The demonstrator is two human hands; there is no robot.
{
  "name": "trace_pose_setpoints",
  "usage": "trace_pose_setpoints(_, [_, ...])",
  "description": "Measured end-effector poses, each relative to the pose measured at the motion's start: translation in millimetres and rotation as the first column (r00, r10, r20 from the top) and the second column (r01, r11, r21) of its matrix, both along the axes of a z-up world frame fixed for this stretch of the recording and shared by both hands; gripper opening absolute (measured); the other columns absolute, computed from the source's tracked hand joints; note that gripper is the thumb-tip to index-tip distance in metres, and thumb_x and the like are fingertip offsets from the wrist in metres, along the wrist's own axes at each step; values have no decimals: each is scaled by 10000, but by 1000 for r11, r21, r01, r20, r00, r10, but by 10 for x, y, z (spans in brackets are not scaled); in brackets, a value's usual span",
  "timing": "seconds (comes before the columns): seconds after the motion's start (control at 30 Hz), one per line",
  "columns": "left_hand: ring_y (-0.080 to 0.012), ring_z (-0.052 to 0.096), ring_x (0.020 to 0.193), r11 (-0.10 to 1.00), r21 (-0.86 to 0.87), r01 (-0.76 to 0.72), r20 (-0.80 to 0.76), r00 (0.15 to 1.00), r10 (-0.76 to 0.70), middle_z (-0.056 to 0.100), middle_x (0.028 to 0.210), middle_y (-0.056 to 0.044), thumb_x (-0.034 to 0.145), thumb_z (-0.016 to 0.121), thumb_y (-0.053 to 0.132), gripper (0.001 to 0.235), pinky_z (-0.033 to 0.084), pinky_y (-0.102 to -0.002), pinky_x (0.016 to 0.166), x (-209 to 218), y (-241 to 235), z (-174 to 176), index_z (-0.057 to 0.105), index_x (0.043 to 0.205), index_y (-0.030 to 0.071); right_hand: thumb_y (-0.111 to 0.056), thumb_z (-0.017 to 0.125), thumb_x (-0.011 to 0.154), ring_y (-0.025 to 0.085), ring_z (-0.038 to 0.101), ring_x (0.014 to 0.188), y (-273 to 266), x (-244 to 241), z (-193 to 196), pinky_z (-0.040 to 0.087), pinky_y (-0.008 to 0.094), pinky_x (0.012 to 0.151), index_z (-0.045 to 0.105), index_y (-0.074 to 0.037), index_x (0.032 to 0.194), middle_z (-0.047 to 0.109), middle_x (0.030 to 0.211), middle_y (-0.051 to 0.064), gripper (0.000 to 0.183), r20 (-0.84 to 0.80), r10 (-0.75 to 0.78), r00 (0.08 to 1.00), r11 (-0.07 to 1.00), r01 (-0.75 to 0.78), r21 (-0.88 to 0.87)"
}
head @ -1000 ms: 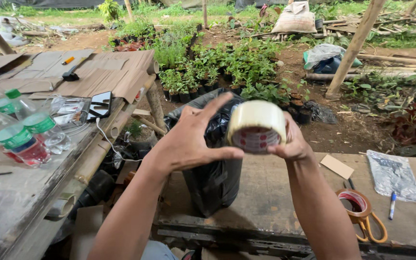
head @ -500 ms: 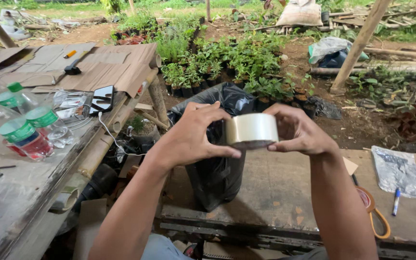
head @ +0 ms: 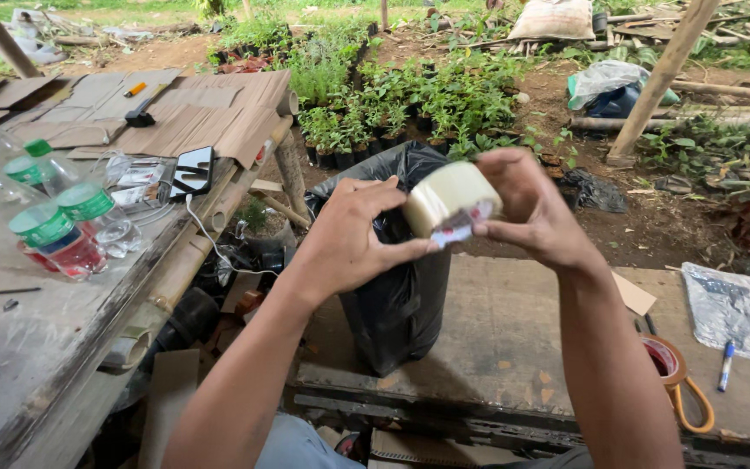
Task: The person places a rectangular cardboard box into a black plastic bag, folds the bag around the box, and secures it with clear adhesive tape. They repeatedly apply tape strips along the seams and ends to seal the package.
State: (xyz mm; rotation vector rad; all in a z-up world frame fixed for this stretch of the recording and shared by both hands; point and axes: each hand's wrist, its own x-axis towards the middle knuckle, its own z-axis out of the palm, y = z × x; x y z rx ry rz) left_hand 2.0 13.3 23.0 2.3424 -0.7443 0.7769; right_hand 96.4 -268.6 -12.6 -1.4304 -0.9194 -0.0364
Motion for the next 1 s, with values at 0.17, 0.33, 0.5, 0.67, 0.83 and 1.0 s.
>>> trace_pose_setpoints(0.17, [-357, 603, 1164, 993, -104, -58, 27, 998, 61, 706, 1251, -205, 727, 882, 521, 712, 457, -422, 1047, 31, -53, -34, 721, 1166, -16, -119, 839, 907, 196, 565, 810, 24, -304, 49, 505, 356, 678, 536, 36, 1137, 576, 948, 134, 411, 200, -433, 879, 837, 474, -272])
trace_pose_setpoints(0.33, [-372, 604, 1133, 997, -67, -40, 60, 997, 44, 722, 1213, -204, 747, 859, 418, 635, 473, -429, 1018, 27, -102, -10, 714, 1195, -8, -213, 738, 923, 159, 724, 971, 558, -703, 69, 585, 334, 856, 666, 33, 1222, 758, 1086, 136, 394, 294, -437, 850, 869, 483, -103])
trace_pose_setpoints(0.5, [-332, 557, 1330, 993, -117, -26, -246, 969, -4, 605, 1357, -179, 790, 853, 490, 860, 462, -432, 1121, -65, -68, 120, 437, 1424, 85, -160, 549, 1008, 203, 684, 1130, 572, -730, 278, 563, 341, 1005, 548, 71, 1353, 681, 1241, 154, 415, 196, -321, 927, 947, 321, 34])
trace_pose_setpoints(0.67, [-391, 473, 1457, 982, -83, 169, -166, 969, -181, 301, 1712, -221, 814, 790, 506, 1178, 302, -487, 1227, -91, 17, 209, 64, 1685, 187, -161, 358, 943, 207, 664, 1028, 92, -425, 242, 559, 331, 887, 566, 90, 1285, 675, 1125, 143, 473, 16, 13, 1000, 976, -16, 217])
trace_pose_setpoints(0.83, [-394, 484, 1376, 976, 55, 210, -228, 955, -192, 552, 1610, -177, 706, 850, 596, 1071, 317, -473, 1211, -76, 3, 191, 420, 1596, 184, -195, 411, 972, 202, 605, 937, -25, -210, -24, 527, 342, 809, 551, 122, 1237, 595, 1059, 139, 436, -218, 233, 948, 958, -186, 219])
trace_pose_setpoints(1.0, [-416, 448, 1394, 987, 120, 109, -147, 985, -91, 566, 1445, -277, 725, 863, 575, 815, 332, -463, 1183, -70, 10, 130, 660, 1330, 68, -284, 492, 965, 217, 632, 1011, 101, -248, 97, 556, 377, 857, 523, 78, 1318, 624, 1138, 147, 506, -225, 251, 942, 967, -234, 101])
